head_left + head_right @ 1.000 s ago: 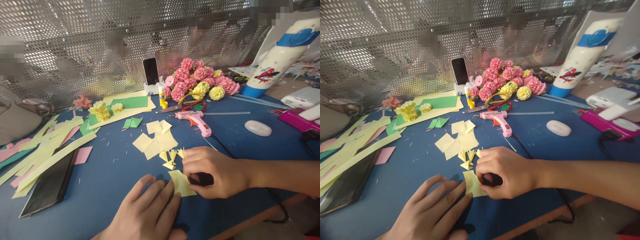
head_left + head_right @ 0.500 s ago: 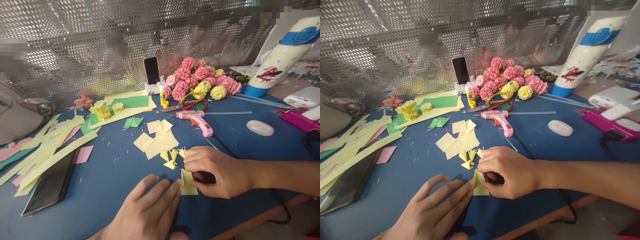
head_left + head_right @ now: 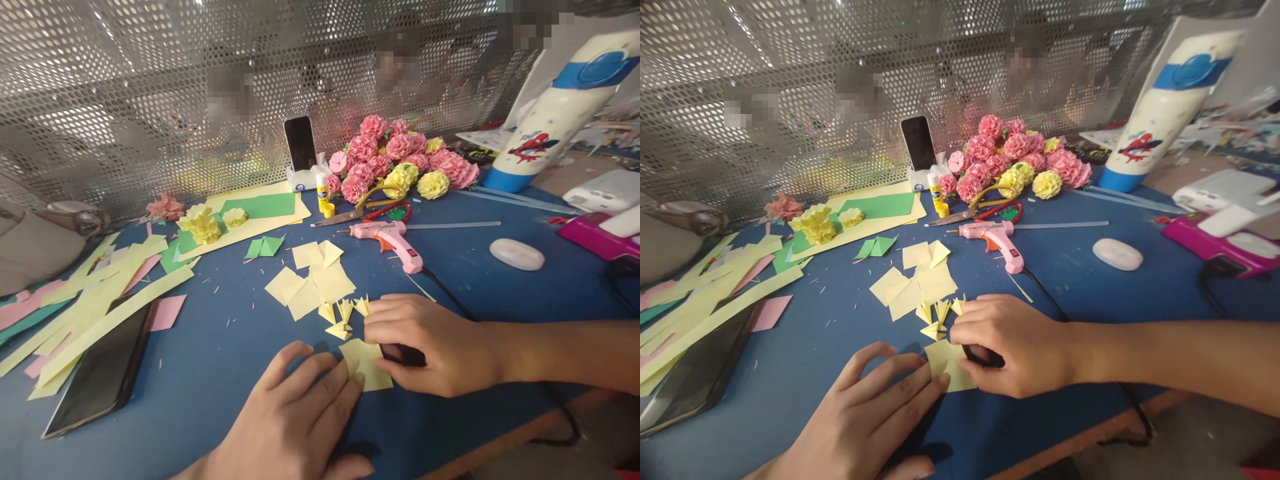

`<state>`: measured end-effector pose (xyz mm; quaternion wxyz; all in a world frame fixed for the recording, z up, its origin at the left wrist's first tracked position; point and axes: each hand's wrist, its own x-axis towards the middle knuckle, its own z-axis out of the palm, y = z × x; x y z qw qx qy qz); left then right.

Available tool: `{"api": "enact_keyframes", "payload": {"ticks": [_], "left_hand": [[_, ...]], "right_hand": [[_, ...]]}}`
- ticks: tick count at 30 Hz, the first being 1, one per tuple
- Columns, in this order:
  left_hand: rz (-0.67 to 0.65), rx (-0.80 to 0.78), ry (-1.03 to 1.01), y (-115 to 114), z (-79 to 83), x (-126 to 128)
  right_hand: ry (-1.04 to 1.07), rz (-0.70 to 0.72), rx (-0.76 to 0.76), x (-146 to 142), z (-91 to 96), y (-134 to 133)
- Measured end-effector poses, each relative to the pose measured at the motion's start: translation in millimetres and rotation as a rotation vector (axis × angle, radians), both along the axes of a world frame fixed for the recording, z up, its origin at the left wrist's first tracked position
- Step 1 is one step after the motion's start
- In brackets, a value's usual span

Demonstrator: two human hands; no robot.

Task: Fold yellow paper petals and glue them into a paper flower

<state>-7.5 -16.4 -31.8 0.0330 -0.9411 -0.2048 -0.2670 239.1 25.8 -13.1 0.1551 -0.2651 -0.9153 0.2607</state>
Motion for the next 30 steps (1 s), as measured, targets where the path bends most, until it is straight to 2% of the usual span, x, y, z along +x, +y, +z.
{"api": "enact_keyframes", "payload": {"ticks": [8,19,26,30], "left_hand": [[-0.014,0.145,0.062,-2,4.5,0],[0.028,0.127,0.120,-6,11.4,1],[-0.013,0.149,0.134,-5,11.7,-1],[-0.034,0.199,0.132,-5,13.2,-1]], "right_hand": [[0.001,0.021,0.014,-1,-1.8,1],[0.121,0.040,-0.030,6,0.6,8],[0.177,0.056,-0.079,2,-4.9,6],[0.195,0.085,-0.050,1,-4.9,5]]}}
